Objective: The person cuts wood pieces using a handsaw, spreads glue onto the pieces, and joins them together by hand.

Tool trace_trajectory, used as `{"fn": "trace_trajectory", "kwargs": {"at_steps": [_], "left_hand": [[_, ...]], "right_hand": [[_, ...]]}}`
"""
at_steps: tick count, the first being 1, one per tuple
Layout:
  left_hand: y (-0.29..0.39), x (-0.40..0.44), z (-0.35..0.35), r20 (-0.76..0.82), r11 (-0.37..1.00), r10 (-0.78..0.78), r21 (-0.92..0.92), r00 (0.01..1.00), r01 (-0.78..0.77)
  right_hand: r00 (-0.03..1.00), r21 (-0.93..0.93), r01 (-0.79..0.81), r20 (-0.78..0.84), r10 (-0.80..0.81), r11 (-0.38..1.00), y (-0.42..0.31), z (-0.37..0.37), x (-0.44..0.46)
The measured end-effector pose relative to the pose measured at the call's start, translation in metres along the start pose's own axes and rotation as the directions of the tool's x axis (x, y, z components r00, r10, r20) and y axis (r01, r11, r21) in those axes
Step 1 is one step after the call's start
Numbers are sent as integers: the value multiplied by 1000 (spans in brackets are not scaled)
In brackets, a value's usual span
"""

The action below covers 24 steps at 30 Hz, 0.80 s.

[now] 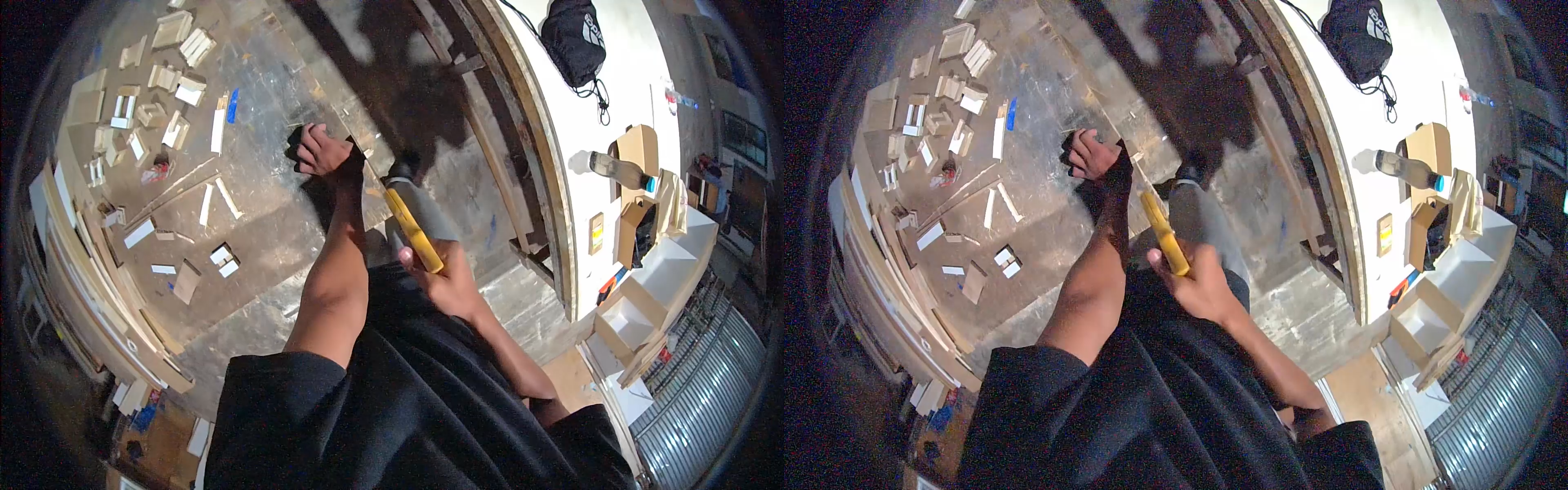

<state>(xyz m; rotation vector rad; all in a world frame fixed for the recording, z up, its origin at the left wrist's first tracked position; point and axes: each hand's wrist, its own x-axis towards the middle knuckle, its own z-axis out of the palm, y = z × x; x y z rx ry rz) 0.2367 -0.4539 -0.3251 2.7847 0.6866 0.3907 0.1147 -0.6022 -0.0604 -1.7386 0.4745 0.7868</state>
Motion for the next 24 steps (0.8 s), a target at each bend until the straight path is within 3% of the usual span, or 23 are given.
{"fn": "trace_trajectory", "kwargs": {"at_steps": [5,12,16,18,20,22,24], "left_hand": [[0,4,6,-41,999,-28,-28,999,26],[2,5,5,-54,1000,-19,5,998,19],[3,4,-3,33,999,-36,-11,999,36],[7,3,-5,16,999,-27,-29,1000,28],[-5,2,3,19,998,45,41,999,-45],[-13,-1,10,39,997,9,-75,999,-6],[-5,-1,9,35,998,-8,-65,999,11]], "right_hand": [[998,125,41,-53,-35,991,1,-2,-11],[998,58,-65,-14,66,996,3,-6,-8],[999,61,44,-33,-42,997,-12,0,0],[999,0,-10,-51,10,1000,-25,-11,-22],[976,-86,158,-137,-169,984,-25,-21,-43],[951,-29,159,-265,-161,987,-14,-23,-33],[906,-78,187,-373,-203,979,6,-24,21]]}}
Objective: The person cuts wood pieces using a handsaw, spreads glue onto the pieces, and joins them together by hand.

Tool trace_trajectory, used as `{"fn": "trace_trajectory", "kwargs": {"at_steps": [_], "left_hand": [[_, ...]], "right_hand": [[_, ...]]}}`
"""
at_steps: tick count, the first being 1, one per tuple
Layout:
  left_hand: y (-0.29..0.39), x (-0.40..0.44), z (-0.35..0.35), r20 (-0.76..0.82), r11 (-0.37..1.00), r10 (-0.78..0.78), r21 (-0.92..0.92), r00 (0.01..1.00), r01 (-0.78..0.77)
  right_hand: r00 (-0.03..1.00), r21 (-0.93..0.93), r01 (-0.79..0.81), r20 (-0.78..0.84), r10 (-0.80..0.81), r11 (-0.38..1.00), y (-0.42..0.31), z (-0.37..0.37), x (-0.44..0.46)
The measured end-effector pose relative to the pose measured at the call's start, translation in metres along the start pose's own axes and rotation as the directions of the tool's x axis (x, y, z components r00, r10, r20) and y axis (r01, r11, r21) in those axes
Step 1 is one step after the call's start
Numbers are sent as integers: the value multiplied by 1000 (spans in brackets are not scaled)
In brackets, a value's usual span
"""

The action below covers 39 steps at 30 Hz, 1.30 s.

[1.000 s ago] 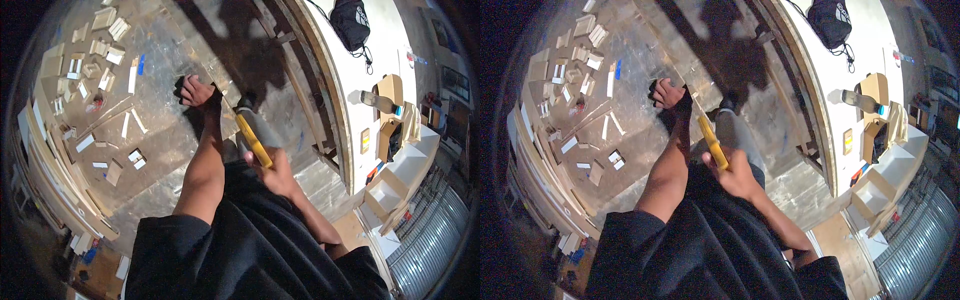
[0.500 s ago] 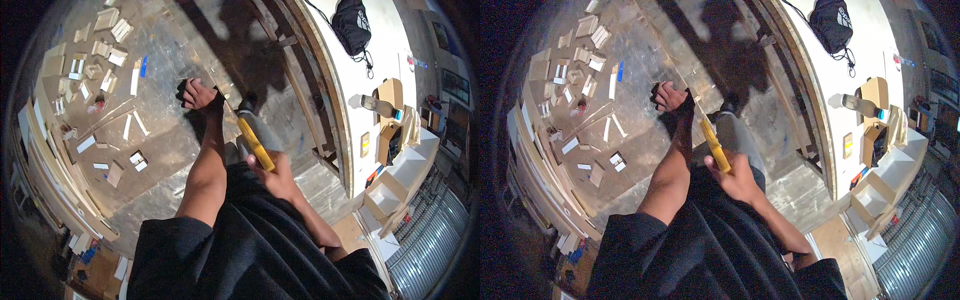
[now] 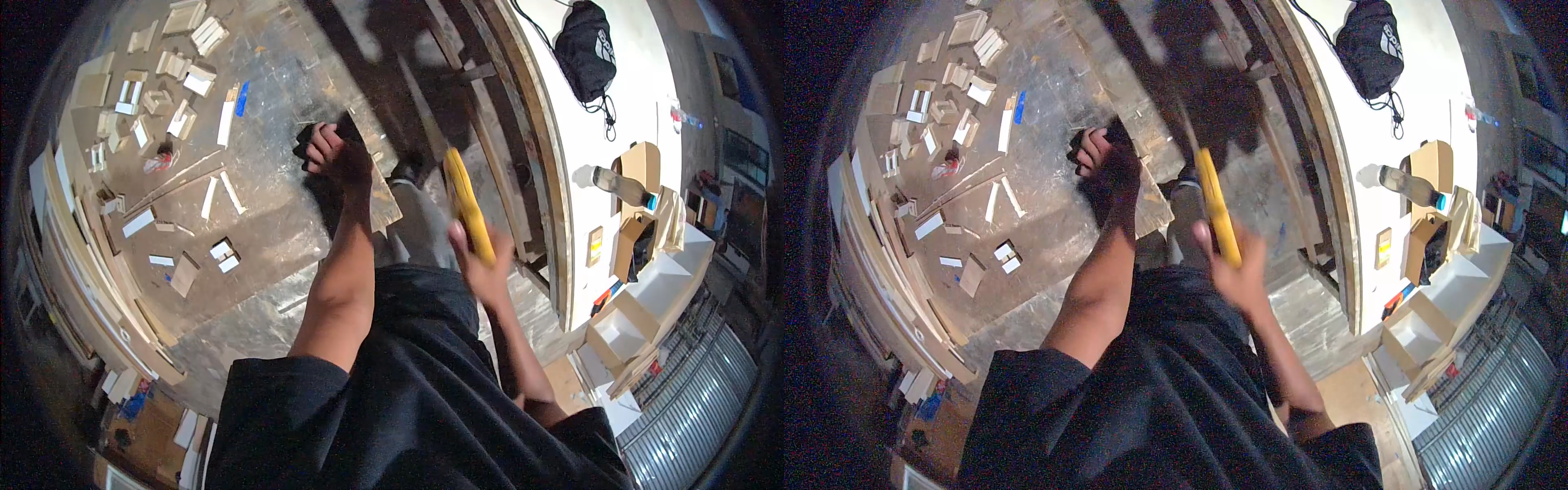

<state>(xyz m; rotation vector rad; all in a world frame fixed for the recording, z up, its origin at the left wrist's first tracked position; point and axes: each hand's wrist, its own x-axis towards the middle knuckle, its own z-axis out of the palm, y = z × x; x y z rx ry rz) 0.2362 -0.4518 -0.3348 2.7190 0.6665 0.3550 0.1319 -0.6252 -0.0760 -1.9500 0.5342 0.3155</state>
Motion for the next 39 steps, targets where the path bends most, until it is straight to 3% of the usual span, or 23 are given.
{"fn": "trace_trajectory", "kwargs": {"at_steps": [2,6,8,10,12,14,15,17,19,21,24,32,36,38,39], "left_hand": [[6,2,-6,-14,999,-35,33,999,36],[11,5,-9,8,999,-37,10,999,37],[8,3,-10,10,999,-54,0,999,54],[9,5,-10,2,999,-31,9,1000,31],[7,3,-10,7,1000,-22,-10,1000,22],[8,6,-7,-1,1000,-25,-3,1000,25],[9,7,-8,-1,1000,-28,-1,1000,28],[9,7,-11,39,998,-41,-44,998,43],[8,4,-13,34,999,-36,-35,999,37],[3,6,2,-26,999,-15,-40,1000,14],[6,7,-6,16,999,-23,-40,1000,24],[-11,-1,-17,43,999,-2,-39,999,4],[-45,-7,-26,13,995,56,83,998,-57],[-67,-4,-32,22,993,25,117,999,-28],[-78,-1,-36,13,993,21,118,1000,-23]], "right_hand": [[998,-14,34,-45,-34,999,71,46,78],[997,86,-26,77,20,996,149,122,170],[982,103,-99,170,81,990,154,137,174],[965,311,-124,258,42,942,148,146,176],[965,338,-71,260,-20,939,142,151,173],[929,388,-258,350,118,885,126,145,171],[928,385,-259,353,118,886,132,147,175],[941,296,-185,328,82,937,173,160,184],[952,248,-220,265,152,943,270,188,186],[943,395,-256,301,139,882,240,177,178],[910,511,-382,354,216,770,210,140,161],[838,394,-366,534,114,843,150,55,156],[815,396,-390,568,112,831,119,33,139],[807,393,-239,589,-44,888,84,27,126],[792,393,-240,608,-55,888,73,25,120]]}}
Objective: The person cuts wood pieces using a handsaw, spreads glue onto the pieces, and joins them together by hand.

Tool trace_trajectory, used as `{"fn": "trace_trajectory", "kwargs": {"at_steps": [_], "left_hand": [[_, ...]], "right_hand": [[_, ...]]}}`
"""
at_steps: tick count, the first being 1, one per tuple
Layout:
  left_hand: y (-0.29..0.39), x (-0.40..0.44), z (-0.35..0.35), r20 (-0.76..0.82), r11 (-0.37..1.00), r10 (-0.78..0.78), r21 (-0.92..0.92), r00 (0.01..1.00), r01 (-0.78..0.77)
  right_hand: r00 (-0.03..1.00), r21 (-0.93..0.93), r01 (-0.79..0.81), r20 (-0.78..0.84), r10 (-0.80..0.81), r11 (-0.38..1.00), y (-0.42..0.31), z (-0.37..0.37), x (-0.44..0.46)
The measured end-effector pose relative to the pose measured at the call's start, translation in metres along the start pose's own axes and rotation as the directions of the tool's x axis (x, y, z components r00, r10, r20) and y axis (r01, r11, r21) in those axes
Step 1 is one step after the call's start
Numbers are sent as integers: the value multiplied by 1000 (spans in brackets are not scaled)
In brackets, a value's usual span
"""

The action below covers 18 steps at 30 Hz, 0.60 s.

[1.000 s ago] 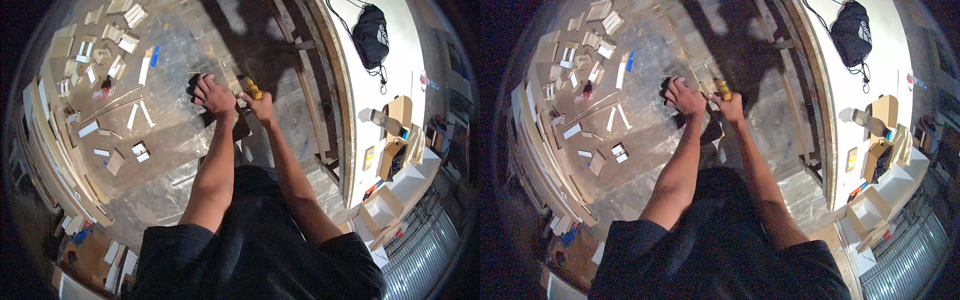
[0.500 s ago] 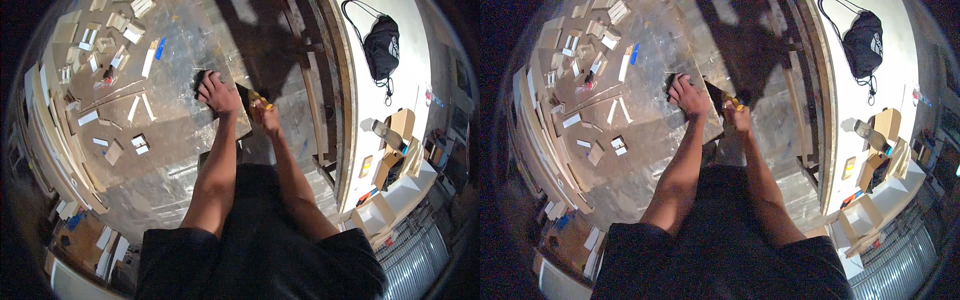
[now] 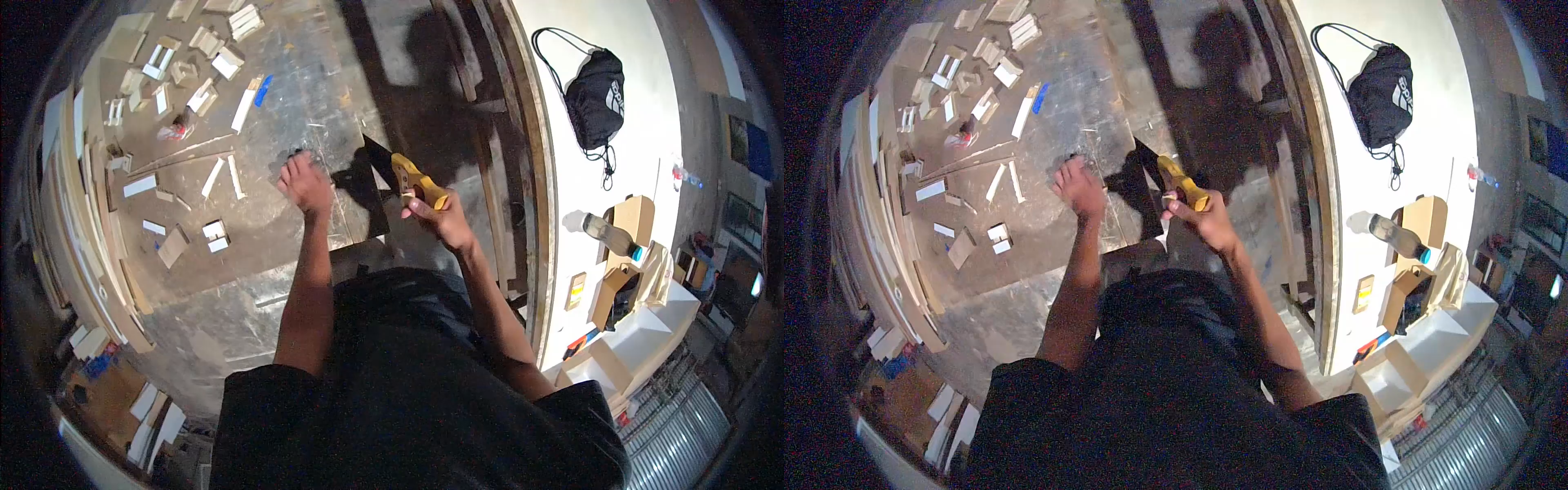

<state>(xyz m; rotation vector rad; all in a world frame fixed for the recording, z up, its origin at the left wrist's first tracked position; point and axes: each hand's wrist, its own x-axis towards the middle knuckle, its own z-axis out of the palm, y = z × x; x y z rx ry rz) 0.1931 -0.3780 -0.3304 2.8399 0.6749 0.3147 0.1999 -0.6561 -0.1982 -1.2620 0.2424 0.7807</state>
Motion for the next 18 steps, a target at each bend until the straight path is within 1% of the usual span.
{"fn": "trace_trajectory", "kwargs": {"at_steps": [1,2,3,4,5,6,7,8,9,11,13,14,15,16,17,18], "left_hand": [[-12,2,-3,-13,999,-22,-50,1000,21],[-23,2,-8,-26,994,-46,-98,999,43],[-35,4,-10,-39,994,-53,-93,998,50],[-45,4,-12,-75,988,-64,-148,995,52],[-54,3,-15,-110,978,-77,-200,991,53],[-60,2,-22,-126,980,-87,-191,988,62],[-66,1,-32,-114,962,-143,-251,983,111],[-71,-2,-41,-97,938,-193,-312,976,154],[-75,-5,-51,-111,939,-194,-309,975,152],[-78,-17,-67,91,772,-228,-590,969,237],[-68,-27,-84,74,670,-10,-739,997,61],[-60,-36,-95,226,565,36,-808,973,167],[-54,-44,-104,363,453,105,-846,926,281],[-57,-48,-109,484,413,185,-828,855,379],[-61,-52,-115,588,380,272,-793,762,477],[-64,-53,-118,661,302,312,-750,682,588]], "right_hand": [[1000,-4,3,10,-2,1000,1,6,-2],[999,-61,35,19,-34,998,2,15,-4],[997,-116,72,31,-68,991,1,22,-5],[998,-349,70,24,-66,934,-8,29,-11],[997,-353,80,43,-69,932,-5,34,-12],[996,-370,90,10,-93,925,4,39,-12],[993,-385,102,-21,-119,917,13,44,-10],[981,-424,172,-7,-193,889,22,48,-8],[980,-422,183,3,-201,888,26,54,-10],[966,-451,182,-83,-244,874,35,67,-19],[962,-433,217,-59,-267,875,58,77,-23],[948,-408,262,-60,-311,875,66,86,-27],[932,-384,307,-62,-357,871,73,92,-30],[917,-452,354,-3,-398,819,81,94,-31],[914,-461,358,-4,-406,812,89,98,-33],[872,-551,423,31,-489,720,90,107,-34]]}}
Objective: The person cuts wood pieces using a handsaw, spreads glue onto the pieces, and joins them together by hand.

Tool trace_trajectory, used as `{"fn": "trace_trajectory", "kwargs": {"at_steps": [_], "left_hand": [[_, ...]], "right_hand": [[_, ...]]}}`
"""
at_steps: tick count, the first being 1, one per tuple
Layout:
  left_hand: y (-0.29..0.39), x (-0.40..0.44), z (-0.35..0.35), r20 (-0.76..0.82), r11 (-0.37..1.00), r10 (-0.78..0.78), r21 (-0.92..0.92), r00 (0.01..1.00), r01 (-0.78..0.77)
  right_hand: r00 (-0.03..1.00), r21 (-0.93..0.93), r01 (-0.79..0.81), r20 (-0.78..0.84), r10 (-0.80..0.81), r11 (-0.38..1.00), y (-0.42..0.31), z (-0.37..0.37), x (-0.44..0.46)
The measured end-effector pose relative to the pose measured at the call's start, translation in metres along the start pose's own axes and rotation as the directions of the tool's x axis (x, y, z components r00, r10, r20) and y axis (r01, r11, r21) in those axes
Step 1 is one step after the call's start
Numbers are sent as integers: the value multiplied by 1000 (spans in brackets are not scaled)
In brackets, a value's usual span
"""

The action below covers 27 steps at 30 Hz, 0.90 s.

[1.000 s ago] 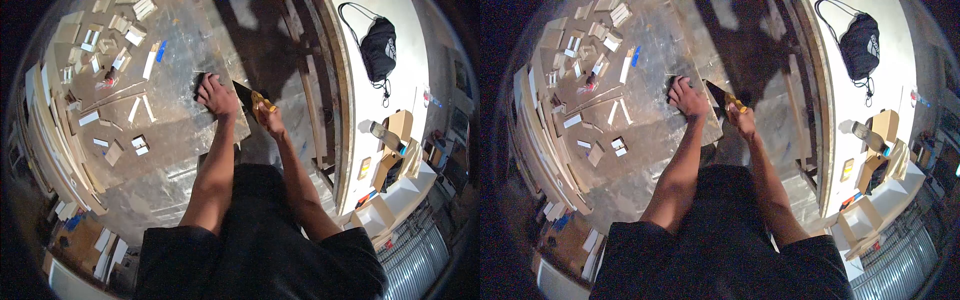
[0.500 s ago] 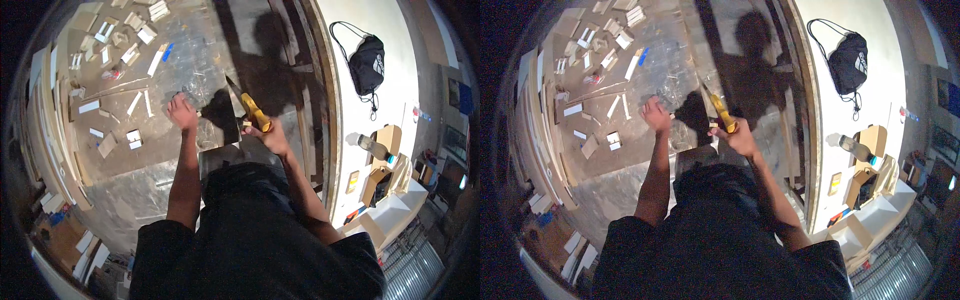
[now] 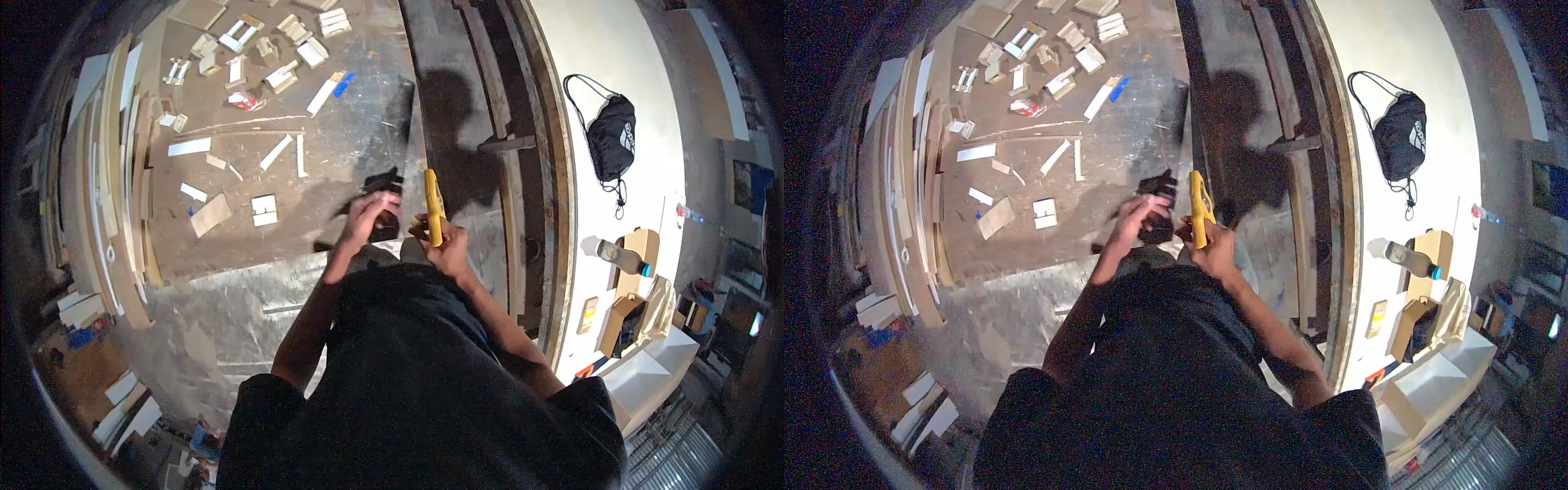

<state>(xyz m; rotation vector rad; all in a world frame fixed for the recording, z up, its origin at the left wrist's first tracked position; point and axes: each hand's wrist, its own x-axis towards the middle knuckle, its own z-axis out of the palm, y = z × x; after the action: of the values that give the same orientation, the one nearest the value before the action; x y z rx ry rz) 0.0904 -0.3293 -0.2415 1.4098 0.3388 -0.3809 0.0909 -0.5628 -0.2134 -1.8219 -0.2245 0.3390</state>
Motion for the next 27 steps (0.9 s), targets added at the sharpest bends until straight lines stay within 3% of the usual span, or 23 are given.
{"fn": "trace_trajectory", "kwargs": {"at_steps": [1,3,4,5,6,8,9,10,11,13,14,15,17,18,21,22,23,24,27], "left_hand": [[-2,-2,-6,86,990,-82,-108,993,91],[-18,6,-29,80,998,30,-62,996,-25],[-24,12,-40,-46,946,233,243,971,-215],[-32,18,-51,-112,779,453,532,884,-332],[-32,24,-63,-61,586,447,774,893,-240],[-95,75,-76,-84,552,489,800,868,-233],[-120,84,-77,-109,518,512,831,852,-204],[-88,69,-78,-72,572,574,749,816,-336],[-59,58,-83,-68,572,577,745,814,-342],[-25,44,-96,261,315,334,875,906,-368],[-20,34,-100,182,458,447,795,876,-399],[-20,22,-110,187,453,444,797,876,-399],[-21,-5,-131,25,770,437,506,899,-389],[-41,-11,-148,22,820,427,412,904,-397],[-48,-62,-199,-95,978,165,147,982,-150],[-41,-81,-216,-109,977,164,152,980,-147],[-25,-101,-233,-119,999,45,37,992,-40],[-16,-115,-250,-113,995,-73,-81,991,64],[-39,-139,-288,-103,890,-177,-442,979,115]], "right_hand": [[995,-106,94,-14,-96,990,-4,12,-1],[993,-130,91,-67,-100,987,-8,37,-3],[990,-148,80,-107,-96,986,-10,48,-7],[988,-171,75,-117,-96,982,-12,60,-14],[976,-301,70,-174,-127,951,-16,74,-19],[909,-485,94,-315,-274,869,-9,107,-19],[908,-493,83,-320,-270,866,-6,120,-24],[903,-599,3,-342,-260,801,-3,128,-28],[895,-691,-72,-364,-259,719,-4,135,-27],[885,-634,-96,-407,-226,767,-10,149,-28],[873,-660,-61,-399,-280,749,-7,157,-28],[859,-683,-30,-391,-330,730,-2,165,-30],[886,-655,-101,-402,-232,749,7,181,-29],[894,-686,-89,-374,-246,722,17,189,-26],[908,-722,-57,-324,-264,690,11,210,-9],[900,-617,93,-285,-331,782,2,215,-2],[878,-490,241,-257,-403,838,-3,220,5],[870,-501,269,-241,-431,823,5,227,12],[874,-472,293,-220,-433,831,23,246,24]]}}
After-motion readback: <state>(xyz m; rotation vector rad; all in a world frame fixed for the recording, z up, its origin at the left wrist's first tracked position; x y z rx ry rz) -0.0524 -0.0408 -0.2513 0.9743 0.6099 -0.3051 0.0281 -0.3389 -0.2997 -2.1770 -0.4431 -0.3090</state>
